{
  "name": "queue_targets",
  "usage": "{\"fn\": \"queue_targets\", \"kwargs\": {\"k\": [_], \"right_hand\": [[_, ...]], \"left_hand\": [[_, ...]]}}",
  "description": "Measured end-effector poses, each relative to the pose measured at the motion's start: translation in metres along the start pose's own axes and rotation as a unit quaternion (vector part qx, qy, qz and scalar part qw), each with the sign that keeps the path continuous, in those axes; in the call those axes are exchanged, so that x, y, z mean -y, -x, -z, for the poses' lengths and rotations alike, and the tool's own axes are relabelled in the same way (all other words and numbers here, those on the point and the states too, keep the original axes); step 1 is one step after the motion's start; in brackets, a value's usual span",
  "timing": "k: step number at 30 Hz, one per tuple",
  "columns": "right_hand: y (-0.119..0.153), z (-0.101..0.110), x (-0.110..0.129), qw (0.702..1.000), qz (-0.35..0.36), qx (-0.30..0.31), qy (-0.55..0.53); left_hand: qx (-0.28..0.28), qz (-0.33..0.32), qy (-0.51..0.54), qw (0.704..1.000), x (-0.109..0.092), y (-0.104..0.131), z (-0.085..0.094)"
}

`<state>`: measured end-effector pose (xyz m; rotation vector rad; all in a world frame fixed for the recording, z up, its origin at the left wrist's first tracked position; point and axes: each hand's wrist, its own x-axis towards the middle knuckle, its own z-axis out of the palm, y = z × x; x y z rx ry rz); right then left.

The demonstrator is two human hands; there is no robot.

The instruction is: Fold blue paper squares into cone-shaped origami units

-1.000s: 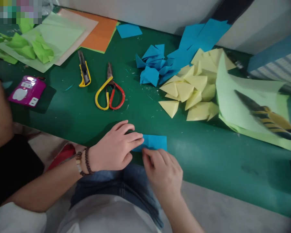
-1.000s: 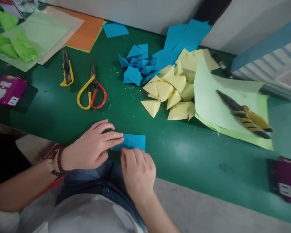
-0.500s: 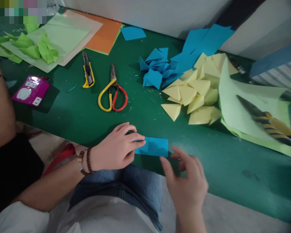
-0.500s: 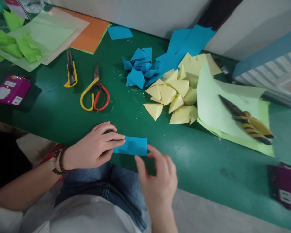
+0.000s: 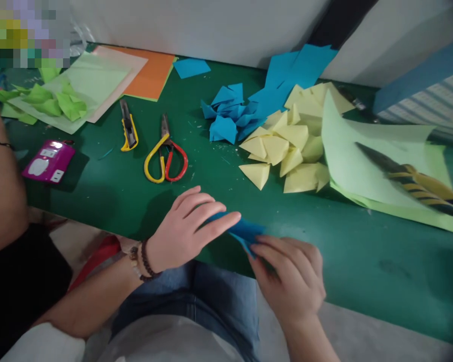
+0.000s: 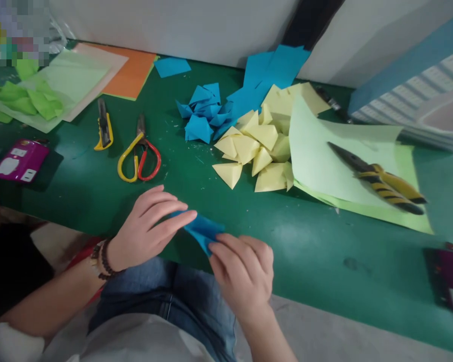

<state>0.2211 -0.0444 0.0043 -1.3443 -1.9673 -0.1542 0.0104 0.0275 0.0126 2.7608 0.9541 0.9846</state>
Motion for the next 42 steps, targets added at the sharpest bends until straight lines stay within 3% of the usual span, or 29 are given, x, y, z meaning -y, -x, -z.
{"fn": "queue_targets", "kwargs": {"k": [4, 9, 13, 17, 21, 29, 42], "right_hand": [[0.01, 0.003, -0.006, 0.995, 0.074, 0.059, -0.021], [0.016, 0.008, -0.011, 0.988, 0.089, 0.123, -0.035], [0.01, 0.014, -0.013, 0.979, 0.113, 0.162, -0.047], [0.006, 0.011, -0.014, 0.977, 0.079, 0.179, -0.08], [-0.001, 0.003, -0.013, 0.982, 0.019, 0.157, -0.099], [-0.014, -0.005, -0.009, 0.981, -0.025, 0.174, -0.086], [-0.025, -0.004, -0.009, 0.974, 0.009, 0.217, -0.061]], "left_hand": [[-0.008, -0.025, 0.01, 1.0, -0.006, 0.013, -0.002], [0.062, 0.029, 0.056, 0.996, -0.013, 0.03, 0.004], [0.099, 0.051, 0.055, 0.992, -0.018, 0.027, 0.003], [0.177, 0.068, 0.034, 0.981, -0.017, 0.019, -0.001], [0.226, 0.075, 0.052, 0.97, -0.012, 0.017, 0.0], [0.192, 0.044, 0.08, 0.977, -0.009, 0.022, 0.003], [0.212, 0.021, 0.047, 0.976, -0.009, 0.021, 0.004]]}}
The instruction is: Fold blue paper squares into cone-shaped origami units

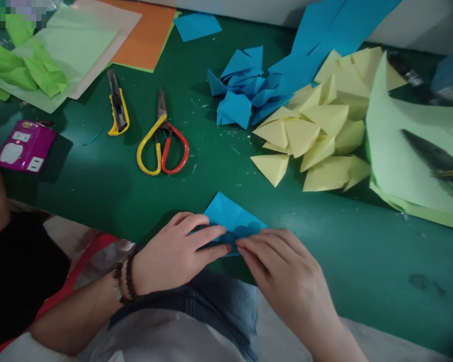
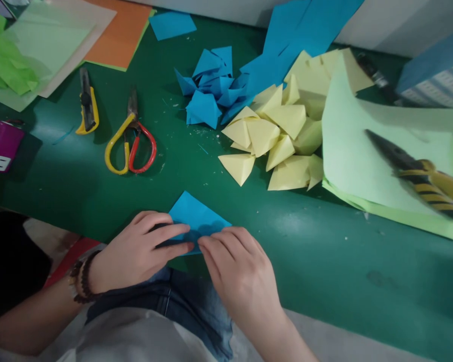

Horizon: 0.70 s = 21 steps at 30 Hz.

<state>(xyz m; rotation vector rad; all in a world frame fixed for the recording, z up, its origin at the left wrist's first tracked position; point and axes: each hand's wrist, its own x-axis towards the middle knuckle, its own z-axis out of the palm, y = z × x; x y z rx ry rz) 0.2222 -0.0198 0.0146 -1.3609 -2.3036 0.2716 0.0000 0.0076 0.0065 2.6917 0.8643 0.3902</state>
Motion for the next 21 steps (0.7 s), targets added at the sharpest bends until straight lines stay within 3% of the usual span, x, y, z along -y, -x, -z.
{"fn": "queue_targets", "kwargs": {"k": [13, 21], "right_hand": [[-0.0028, 0.001, -0.0009, 1.0, -0.002, 0.015, 0.009], [-0.0042, 0.0002, -0.001, 1.0, 0.002, 0.008, 0.016]], "left_hand": [[0.031, -0.015, -0.01, 0.999, 0.0019, 0.0021, -0.0008], [0.069, -0.07, -0.059, 0.993, 0.0055, 0.0024, 0.0067]]}}
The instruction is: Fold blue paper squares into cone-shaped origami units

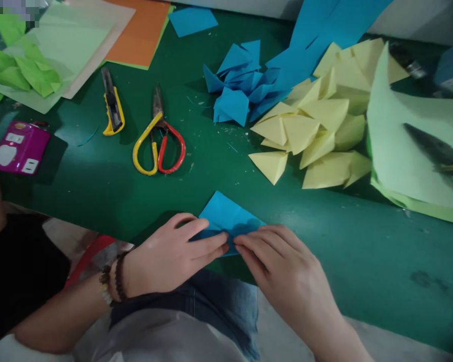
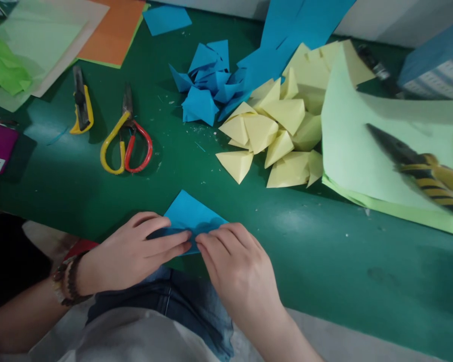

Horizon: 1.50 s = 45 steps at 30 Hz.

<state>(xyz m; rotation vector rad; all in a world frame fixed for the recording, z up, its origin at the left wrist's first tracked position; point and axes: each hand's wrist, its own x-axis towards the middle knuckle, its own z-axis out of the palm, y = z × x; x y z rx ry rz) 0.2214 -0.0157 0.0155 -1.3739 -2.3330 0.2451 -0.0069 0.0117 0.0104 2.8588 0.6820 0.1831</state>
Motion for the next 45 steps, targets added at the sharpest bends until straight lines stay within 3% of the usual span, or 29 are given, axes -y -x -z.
{"fn": "queue_targets", "kwargs": {"k": [10, 20, 27, 31, 34, 38, 45], "right_hand": [[0.007, -0.003, 0.002, 1.0, -0.01, -0.003, -0.009], [0.02, -0.017, 0.019, 0.989, -0.016, -0.092, 0.114], [0.019, -0.038, 0.05, 0.993, -0.006, -0.101, 0.062], [0.03, -0.042, 0.065, 0.993, -0.01, -0.109, -0.032], [0.042, -0.036, 0.071, 0.986, -0.059, -0.129, -0.089], [0.049, -0.027, 0.072, 0.979, -0.145, -0.127, -0.073], [0.043, -0.029, 0.072, 0.982, -0.163, -0.086, -0.047]], "left_hand": [[0.02, -0.015, 0.027, 0.999, 0.007, -0.005, 0.006], [-0.003, -0.01, 0.055, 0.998, 0.011, -0.008, 0.005], [-0.038, 0.002, 0.043, 0.998, 0.01, -0.007, -0.002], [-0.052, 0.003, 0.044, 0.998, 0.01, -0.008, -0.004], [-0.06, 0.007, 0.043, 0.997, 0.01, -0.008, -0.004], [-0.059, 0.01, 0.05, 0.997, 0.009, -0.009, -0.004], [-0.064, 0.011, 0.071, 0.995, 0.009, -0.009, -0.004]]}}
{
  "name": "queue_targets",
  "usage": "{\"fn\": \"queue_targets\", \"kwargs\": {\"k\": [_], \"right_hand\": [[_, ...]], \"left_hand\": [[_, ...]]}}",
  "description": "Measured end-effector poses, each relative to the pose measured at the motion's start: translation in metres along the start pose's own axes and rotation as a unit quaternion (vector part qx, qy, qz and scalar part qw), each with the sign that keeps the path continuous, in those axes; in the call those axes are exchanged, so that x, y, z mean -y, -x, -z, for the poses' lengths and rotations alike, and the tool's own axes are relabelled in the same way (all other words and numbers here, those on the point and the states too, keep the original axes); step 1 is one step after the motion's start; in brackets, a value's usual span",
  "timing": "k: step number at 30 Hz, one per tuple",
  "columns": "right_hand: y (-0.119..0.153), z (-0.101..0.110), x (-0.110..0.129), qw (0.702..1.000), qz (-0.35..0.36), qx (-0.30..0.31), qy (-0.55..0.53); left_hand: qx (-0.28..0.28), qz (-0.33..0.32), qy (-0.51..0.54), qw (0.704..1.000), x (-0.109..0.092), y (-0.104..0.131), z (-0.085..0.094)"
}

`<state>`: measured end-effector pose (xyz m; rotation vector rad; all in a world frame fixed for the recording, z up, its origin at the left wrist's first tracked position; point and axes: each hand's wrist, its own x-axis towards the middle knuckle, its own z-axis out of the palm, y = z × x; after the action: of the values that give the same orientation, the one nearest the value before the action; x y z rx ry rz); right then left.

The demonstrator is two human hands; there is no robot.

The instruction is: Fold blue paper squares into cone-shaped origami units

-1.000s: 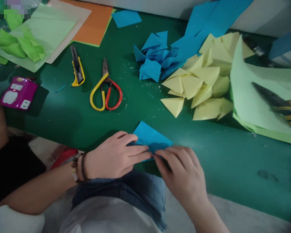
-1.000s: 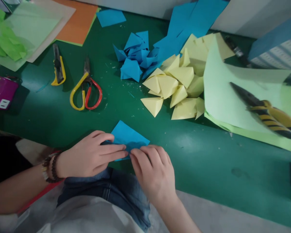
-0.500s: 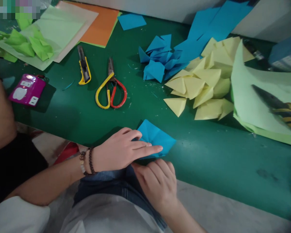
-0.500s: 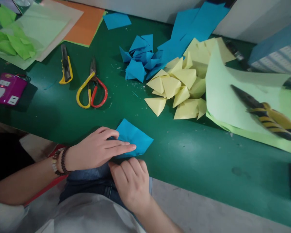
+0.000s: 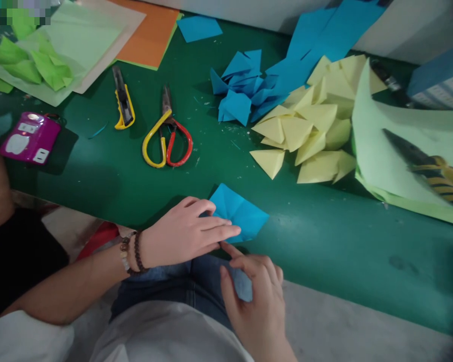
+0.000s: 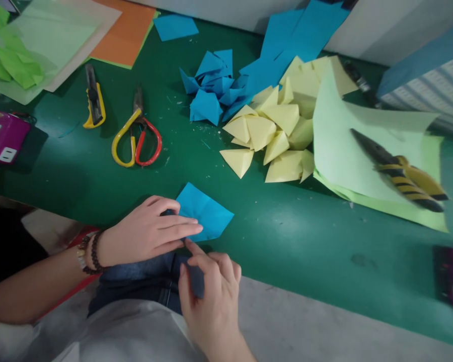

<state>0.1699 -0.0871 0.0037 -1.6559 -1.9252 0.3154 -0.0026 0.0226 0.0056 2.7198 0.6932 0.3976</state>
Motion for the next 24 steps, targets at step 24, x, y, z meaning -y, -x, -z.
{"fn": "queue_targets", "kwargs": {"k": [24], "right_hand": [[-0.034, 0.016, -0.04, 0.986, 0.146, -0.007, 0.085]], "left_hand": [[-0.024, -0.031, -0.016, 0.999, 0.004, 0.001, 0.0]]}}
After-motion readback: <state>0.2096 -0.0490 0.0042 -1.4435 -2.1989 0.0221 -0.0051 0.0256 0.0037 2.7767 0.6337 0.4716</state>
